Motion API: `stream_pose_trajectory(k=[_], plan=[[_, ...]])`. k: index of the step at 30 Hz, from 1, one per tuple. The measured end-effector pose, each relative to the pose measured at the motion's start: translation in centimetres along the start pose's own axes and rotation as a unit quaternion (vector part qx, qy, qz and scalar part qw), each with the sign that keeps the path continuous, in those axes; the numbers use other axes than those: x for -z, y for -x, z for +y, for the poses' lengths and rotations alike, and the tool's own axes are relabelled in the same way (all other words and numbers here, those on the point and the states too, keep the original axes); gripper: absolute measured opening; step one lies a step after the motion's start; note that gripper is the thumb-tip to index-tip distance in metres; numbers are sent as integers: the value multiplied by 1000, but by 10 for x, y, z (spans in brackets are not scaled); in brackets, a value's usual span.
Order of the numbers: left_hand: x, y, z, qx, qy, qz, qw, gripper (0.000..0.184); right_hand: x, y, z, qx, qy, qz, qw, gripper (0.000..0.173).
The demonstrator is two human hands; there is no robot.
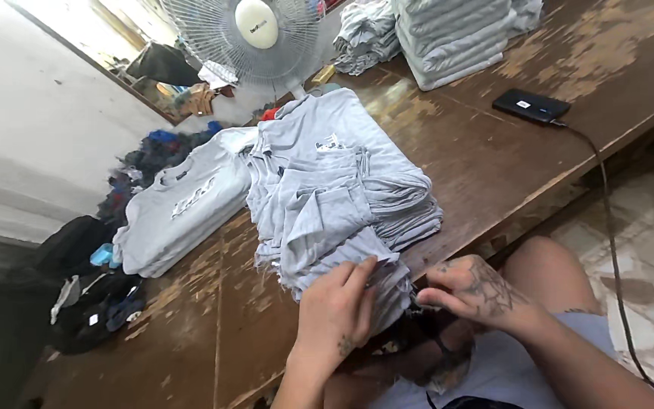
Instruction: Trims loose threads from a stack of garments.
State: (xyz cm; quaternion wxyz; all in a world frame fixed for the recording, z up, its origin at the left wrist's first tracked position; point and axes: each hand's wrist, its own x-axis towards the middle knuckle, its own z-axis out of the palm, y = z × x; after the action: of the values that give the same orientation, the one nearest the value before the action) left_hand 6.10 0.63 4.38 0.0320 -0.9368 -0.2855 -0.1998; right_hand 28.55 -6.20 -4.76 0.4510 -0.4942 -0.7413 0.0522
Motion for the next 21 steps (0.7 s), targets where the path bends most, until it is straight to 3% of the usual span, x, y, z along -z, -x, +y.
stream_pose_trajectory(k=[3,6,7,12,18,21], plan=[[4,-1,-1,22,25,31,999,34,-14,-22,0,-55,2,-11,998,56],[8,1,5,14,38,42,998,34,-41,-29,5,-57,-44,24,997,21],[9,3,5,10,36,45,998,34,-43,-27,5,-50,-65,46,996,18],[13,17,6,-4,-3,21,1000,31,-19,-8,-2,-23,-110,52,992,20],[-17,1,10,-20,-93,3,995,29,-19,-8,-8,-11,-128,57,990,24],[-13,4,2,-5,-42,26,999,28,-9,-3,-5,5,-121,17,993,29]])
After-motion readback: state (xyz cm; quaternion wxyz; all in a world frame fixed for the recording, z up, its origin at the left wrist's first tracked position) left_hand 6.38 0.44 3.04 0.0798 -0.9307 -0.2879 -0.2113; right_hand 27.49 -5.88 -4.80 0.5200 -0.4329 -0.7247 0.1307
